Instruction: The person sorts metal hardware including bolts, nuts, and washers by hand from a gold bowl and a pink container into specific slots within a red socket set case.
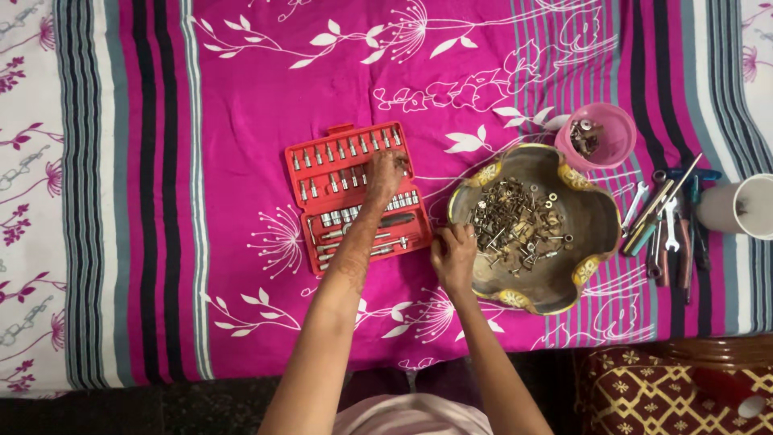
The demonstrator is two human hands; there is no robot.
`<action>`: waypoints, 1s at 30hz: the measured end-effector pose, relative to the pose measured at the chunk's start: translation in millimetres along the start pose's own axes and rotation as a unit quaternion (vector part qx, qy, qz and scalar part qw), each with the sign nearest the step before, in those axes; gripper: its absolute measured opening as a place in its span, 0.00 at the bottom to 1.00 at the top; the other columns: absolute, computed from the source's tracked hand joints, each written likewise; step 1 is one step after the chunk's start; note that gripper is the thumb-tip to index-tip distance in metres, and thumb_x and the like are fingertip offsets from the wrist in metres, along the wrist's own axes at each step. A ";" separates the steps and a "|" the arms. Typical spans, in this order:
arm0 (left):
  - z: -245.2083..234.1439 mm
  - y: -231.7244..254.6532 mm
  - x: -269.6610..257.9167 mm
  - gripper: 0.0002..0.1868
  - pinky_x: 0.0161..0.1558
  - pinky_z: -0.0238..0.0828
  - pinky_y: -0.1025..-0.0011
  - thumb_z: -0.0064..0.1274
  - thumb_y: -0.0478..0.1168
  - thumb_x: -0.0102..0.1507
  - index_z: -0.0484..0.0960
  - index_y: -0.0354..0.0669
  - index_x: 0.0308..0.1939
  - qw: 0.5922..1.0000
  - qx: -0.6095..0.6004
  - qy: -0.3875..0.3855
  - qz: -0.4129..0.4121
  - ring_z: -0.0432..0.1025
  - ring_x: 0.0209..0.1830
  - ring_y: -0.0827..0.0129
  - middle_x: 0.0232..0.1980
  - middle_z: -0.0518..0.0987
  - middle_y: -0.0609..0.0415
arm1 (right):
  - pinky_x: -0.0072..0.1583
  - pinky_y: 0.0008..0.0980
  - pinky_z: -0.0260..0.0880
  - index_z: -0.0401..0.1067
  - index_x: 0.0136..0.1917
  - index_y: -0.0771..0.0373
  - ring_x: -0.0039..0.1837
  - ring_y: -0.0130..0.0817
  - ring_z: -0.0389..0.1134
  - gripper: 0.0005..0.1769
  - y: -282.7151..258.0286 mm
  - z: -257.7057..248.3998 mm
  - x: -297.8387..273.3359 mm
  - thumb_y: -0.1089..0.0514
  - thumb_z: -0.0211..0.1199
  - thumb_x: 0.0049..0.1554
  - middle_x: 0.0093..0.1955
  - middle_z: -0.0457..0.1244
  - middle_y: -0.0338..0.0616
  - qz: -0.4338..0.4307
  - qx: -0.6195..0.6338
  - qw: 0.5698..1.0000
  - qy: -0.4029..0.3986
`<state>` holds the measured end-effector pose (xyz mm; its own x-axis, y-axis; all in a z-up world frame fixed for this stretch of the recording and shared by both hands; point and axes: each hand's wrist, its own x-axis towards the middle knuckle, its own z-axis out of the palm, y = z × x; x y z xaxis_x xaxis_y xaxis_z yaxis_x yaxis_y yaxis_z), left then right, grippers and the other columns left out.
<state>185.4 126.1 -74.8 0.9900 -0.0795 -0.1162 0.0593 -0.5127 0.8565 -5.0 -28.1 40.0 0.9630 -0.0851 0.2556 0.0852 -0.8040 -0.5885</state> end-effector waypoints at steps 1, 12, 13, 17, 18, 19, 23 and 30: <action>3.9 -2.5 2.4 0.11 0.43 0.82 0.71 0.56 0.25 0.60 0.89 0.40 0.42 1.000 0.000 0.003 -0.001 0.83 0.39 0.65 0.40 0.87 0.47 | 0.52 0.48 0.63 0.76 0.46 0.64 0.52 0.51 0.61 0.09 -0.1 -0.5 0.2 0.66 0.66 0.49 0.47 0.64 0.48 0.000 0.006 1.000 -0.001; 4.5 -0.1 4.9 0.35 0.27 0.82 0.76 0.57 0.21 0.58 0.67 0.43 0.67 0.997 0.038 0.038 -0.058 0.79 0.32 0.67 0.38 0.83 0.47 | 0.51 0.47 0.63 0.76 0.46 0.65 0.51 0.49 0.60 0.08 -1.4 -0.9 0.4 0.66 0.65 0.50 0.46 0.63 0.48 0.018 0.014 1.000 -0.014; 3.9 0.7 4.7 0.35 0.27 0.82 0.76 0.57 0.21 0.58 0.67 0.43 0.67 0.997 0.038 0.038 -0.057 0.79 0.32 0.67 0.38 0.83 0.47 | 0.51 0.47 0.63 0.76 0.46 0.65 0.51 0.49 0.60 0.08 -1.4 -0.7 0.3 0.66 0.65 0.50 0.46 0.63 0.48 0.021 0.017 1.000 -0.012; 5.1 4.2 0.1 0.31 0.24 0.80 0.76 0.53 0.19 0.60 0.68 0.43 0.65 0.996 0.055 0.029 -0.066 0.77 0.29 0.68 0.36 0.80 0.50 | 0.52 0.47 0.63 0.76 0.47 0.65 0.51 0.49 0.61 0.10 -1.6 -1.1 0.1 0.66 0.65 0.49 0.47 0.64 0.48 0.022 0.014 0.999 -0.018; 6.6 5.3 -0.7 0.28 0.24 0.77 0.76 0.52 0.19 0.61 0.70 0.44 0.63 0.994 0.085 0.024 -0.065 0.76 0.27 0.68 0.35 0.79 0.51 | 0.52 0.47 0.63 0.76 0.46 0.65 0.51 0.50 0.61 0.09 -1.7 -1.3 0.8 0.65 0.65 0.49 0.47 0.64 0.48 0.023 0.009 1.000 -0.019; 7.2 5.3 -2.2 0.28 0.24 0.77 0.76 0.52 0.19 0.61 0.70 0.44 0.63 0.994 0.086 0.026 -0.066 0.76 0.28 0.68 0.35 0.79 0.51 | 0.53 0.48 0.63 0.76 0.45 0.64 0.51 0.50 0.61 0.09 -2.2 -1.3 1.3 0.65 0.66 0.49 0.46 0.64 0.48 0.024 0.005 1.000 -0.020; 14.8 3.9 -1.7 0.23 0.24 0.77 0.77 0.51 0.23 0.65 0.72 0.46 0.62 0.992 0.071 0.022 -0.099 0.77 0.28 0.69 0.34 0.79 0.52 | 0.54 0.47 0.63 0.76 0.46 0.64 0.52 0.50 0.61 0.09 -4.8 -3.0 1.7 0.65 0.65 0.50 0.47 0.64 0.48 0.022 0.013 1.000 -0.017; 19.7 0.3 0.0 0.30 0.27 0.79 0.69 0.73 0.43 0.50 0.78 0.46 0.53 0.947 0.300 0.104 -0.046 0.75 0.39 0.64 0.41 0.81 0.51 | 0.54 0.48 0.62 0.76 0.46 0.64 0.53 0.51 0.60 0.10 -3.9 -3.7 1.4 0.64 0.66 0.49 0.48 0.64 0.49 0.013 0.005 1.000 -0.023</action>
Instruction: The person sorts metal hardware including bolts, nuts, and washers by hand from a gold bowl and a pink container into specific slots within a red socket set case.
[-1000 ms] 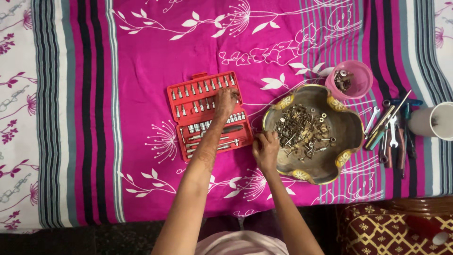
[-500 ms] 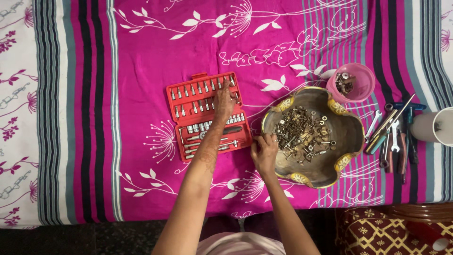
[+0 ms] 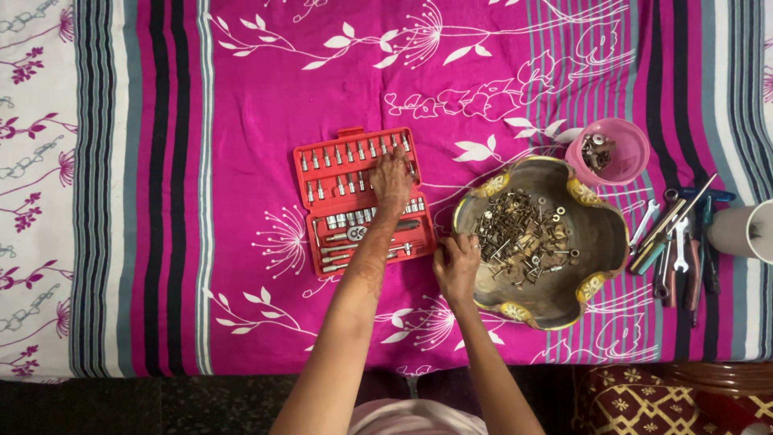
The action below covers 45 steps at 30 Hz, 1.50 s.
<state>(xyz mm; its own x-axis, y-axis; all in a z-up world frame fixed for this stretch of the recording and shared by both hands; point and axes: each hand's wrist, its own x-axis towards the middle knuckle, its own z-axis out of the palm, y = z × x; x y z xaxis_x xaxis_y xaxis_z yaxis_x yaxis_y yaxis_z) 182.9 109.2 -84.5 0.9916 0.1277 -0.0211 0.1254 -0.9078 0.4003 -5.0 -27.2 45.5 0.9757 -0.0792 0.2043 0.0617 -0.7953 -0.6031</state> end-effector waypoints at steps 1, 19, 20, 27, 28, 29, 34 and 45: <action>-1.9 -2.9 -1.9 0.30 0.27 0.79 0.69 0.73 0.43 0.50 0.78 0.46 0.53 1.000 0.000 0.000 0.000 0.75 0.39 0.64 0.41 0.81 0.51 | 0.54 0.48 0.62 0.76 0.47 0.64 0.53 0.50 0.60 0.10 0.5 0.6 -0.8 0.64 0.66 0.49 0.48 0.64 0.49 -0.001 0.002 1.000 0.000; 4.3 -18.6 -3.1 0.19 0.53 0.69 0.55 0.71 0.55 0.52 0.83 0.54 0.39 0.992 -0.026 -0.103 -0.065 0.72 0.50 0.63 0.45 0.83 0.60 | 0.53 0.47 0.62 0.76 0.46 0.64 0.52 0.49 0.60 0.09 3.0 5.4 -2.5 0.64 0.66 0.49 0.49 0.64 0.48 0.010 -0.004 1.000 0.003; 1.3 -17.7 -5.2 0.19 0.54 0.69 0.55 0.72 0.54 0.51 0.83 0.53 0.38 0.994 -0.046 -0.082 -0.051 0.71 0.51 0.63 0.46 0.83 0.59 | 0.53 0.47 0.62 0.76 0.46 0.64 0.52 0.49 0.60 0.09 2.6 5.2 -2.3 0.64 0.66 0.49 0.49 0.64 0.48 0.009 -0.004 1.000 0.002; -15.2 -16.8 -17.3 0.21 0.56 0.68 0.56 0.72 0.54 0.51 0.82 0.53 0.42 0.991 -0.113 -0.075 -0.012 0.71 0.54 0.60 0.48 0.82 0.56 | 0.54 0.47 0.62 0.76 0.45 0.63 0.52 0.49 0.60 0.08 0.1 4.2 -0.6 0.64 0.66 0.49 0.48 0.64 0.48 0.001 -0.003 1.000 0.005; -14.6 -16.1 -17.6 0.21 0.56 0.68 0.56 0.72 0.54 0.51 0.82 0.53 0.42 0.991 -0.113 -0.074 -0.014 0.71 0.54 0.60 0.48 0.82 0.56 | 0.54 0.47 0.62 0.76 0.45 0.63 0.52 0.49 0.60 0.08 0.1 4.1 -0.7 0.65 0.66 0.49 0.46 0.64 0.47 0.002 -0.005 1.000 0.006; -13.6 -15.0 -17.1 0.22 0.56 0.68 0.56 0.71 0.55 0.52 0.83 0.52 0.43 0.992 -0.101 -0.077 -0.019 0.70 0.54 0.60 0.48 0.82 0.55 | 0.54 0.47 0.62 0.76 0.45 0.63 0.52 0.49 0.60 0.08 0.0 4.4 -1.0 0.65 0.66 0.49 0.46 0.64 0.47 0.000 -0.005 1.000 0.005; -7.6 -10.3 -16.5 0.22 0.54 0.67 0.54 0.71 0.52 0.52 0.84 0.52 0.46 0.996 -0.075 -0.038 -0.022 0.69 0.54 0.58 0.50 0.81 0.52 | 0.53 0.47 0.61 0.76 0.44 0.63 0.51 0.49 0.60 0.08 1.4 5.7 -0.4 0.66 0.66 0.48 0.45 0.63 0.48 -0.022 0.005 0.999 0.027; -0.2 -16.2 -19.2 0.23 0.64 0.65 0.55 0.66 0.52 0.60 0.83 0.60 0.59 0.990 -0.056 -0.132 0.002 0.66 0.60 0.61 0.56 0.77 0.53 | 0.54 0.48 0.61 0.75 0.44 0.63 0.52 0.50 0.60 0.06 -1.4 2.4 -1.0 0.65 0.65 0.50 0.46 0.63 0.48 -0.033 -0.015 0.999 0.019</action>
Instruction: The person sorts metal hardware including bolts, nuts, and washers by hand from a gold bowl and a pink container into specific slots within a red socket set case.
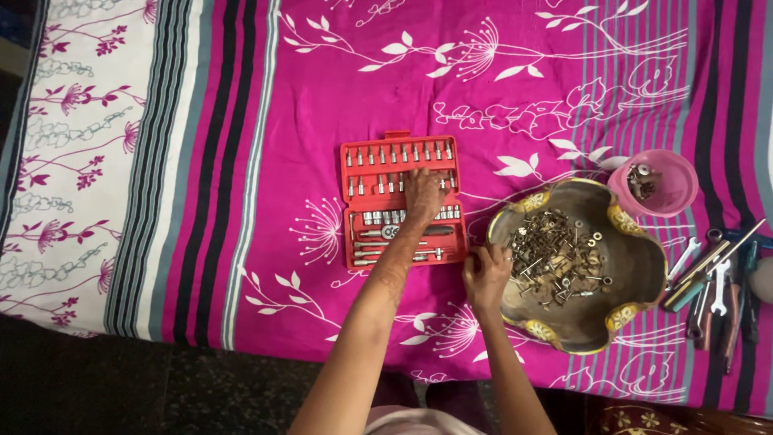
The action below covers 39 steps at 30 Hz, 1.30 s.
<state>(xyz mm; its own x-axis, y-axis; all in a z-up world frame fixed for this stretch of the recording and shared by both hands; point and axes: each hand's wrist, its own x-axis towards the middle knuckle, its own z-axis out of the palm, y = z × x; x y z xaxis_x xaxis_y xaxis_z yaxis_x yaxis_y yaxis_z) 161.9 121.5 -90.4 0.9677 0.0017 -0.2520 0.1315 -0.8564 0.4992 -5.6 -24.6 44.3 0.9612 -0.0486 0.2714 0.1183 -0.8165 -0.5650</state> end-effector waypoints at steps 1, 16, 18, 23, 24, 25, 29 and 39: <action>-5.5 1.1 -2.6 0.23 0.64 0.65 0.55 0.66 0.52 0.60 0.83 0.60 0.59 1.000 0.000 0.000 -0.001 0.66 0.60 0.61 0.56 0.77 0.53 | 0.55 0.48 0.61 0.75 0.44 0.63 0.53 0.51 0.60 0.07 -0.5 0.0 -0.2 0.65 0.65 0.50 0.46 0.62 0.49 -0.003 -0.003 1.000 -0.001; -94.7 -87.2 -55.1 0.25 0.38 0.79 0.69 0.59 0.26 0.58 0.83 0.48 0.59 0.970 -0.042 0.234 -0.045 0.74 0.43 0.65 0.57 0.75 0.49 | 0.55 0.48 0.62 0.76 0.43 0.63 0.53 0.50 0.61 0.05 7.0 6.8 -4.4 0.65 0.65 0.51 0.46 0.63 0.49 -0.015 -0.008 1.000 0.010; -102.3 -105.6 -53.0 0.23 0.41 0.81 0.70 0.59 0.26 0.59 0.84 0.48 0.57 0.963 -0.056 0.260 -0.045 0.74 0.46 0.64 0.56 0.75 0.49 | 0.54 0.47 0.62 0.76 0.44 0.64 0.52 0.50 0.60 0.05 7.2 7.4 -4.8 0.65 0.65 0.51 0.46 0.63 0.49 -0.004 -0.004 1.000 0.006; -108.5 -127.1 -52.9 0.25 0.49 0.80 0.67 0.54 0.23 0.60 0.84 0.44 0.60 0.967 -0.057 0.239 -0.062 0.75 0.48 0.61 0.52 0.77 0.48 | 0.54 0.47 0.62 0.76 0.44 0.65 0.51 0.49 0.59 0.05 6.3 7.0 -4.9 0.65 0.66 0.51 0.46 0.63 0.49 0.001 -0.008 1.000 0.000; -107.3 -128.2 -53.9 0.25 0.49 0.80 0.67 0.54 0.23 0.60 0.84 0.44 0.60 0.967 -0.057 0.239 -0.062 0.75 0.48 0.61 0.52 0.77 0.48 | 0.54 0.48 0.62 0.76 0.44 0.65 0.52 0.50 0.59 0.05 6.0 7.4 -4.5 0.65 0.66 0.51 0.46 0.63 0.49 -0.006 -0.016 1.000 0.005; -105.5 -128.5 -56.4 0.25 0.48 0.80 0.68 0.51 0.22 0.60 0.84 0.43 0.59 0.966 -0.098 0.231 -0.063 0.75 0.48 0.61 0.52 0.76 0.47 | 0.55 0.48 0.62 0.76 0.44 0.65 0.52 0.50 0.60 0.05 5.8 7.6 -5.2 0.65 0.66 0.51 0.46 0.63 0.49 -0.012 -0.023 1.000 0.009; -104.0 -128.6 -77.4 0.14 0.47 0.81 0.69 0.48 0.26 0.69 0.86 0.42 0.50 0.970 -0.130 0.187 -0.085 0.75 0.49 0.65 0.54 0.77 0.50 | 0.55 0.48 0.62 0.76 0.43 0.64 0.53 0.50 0.60 0.05 7.2 9.3 -5.4 0.65 0.66 0.51 0.46 0.63 0.49 -0.013 -0.034 0.999 0.011; -119.4 -148.8 -140.0 0.19 0.50 0.79 0.67 0.51 0.19 0.61 0.88 0.44 0.46 0.948 -0.088 0.296 -0.080 0.72 0.50 0.64 0.52 0.78 0.54 | 0.55 0.48 0.62 0.76 0.43 0.63 0.53 0.50 0.61 0.04 9.8 9.2 -5.5 0.64 0.66 0.51 0.45 0.63 0.48 -0.020 -0.011 0.999 0.026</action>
<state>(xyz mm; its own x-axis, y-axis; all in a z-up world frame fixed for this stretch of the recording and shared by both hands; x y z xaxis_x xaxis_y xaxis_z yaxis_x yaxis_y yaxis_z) 32.5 310.3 -30.4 0.8769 0.4576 0.1471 0.2696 -0.7216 0.6376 -7.4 -27.0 30.1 0.9419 -0.0448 0.3329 0.1497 -0.8313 -0.5352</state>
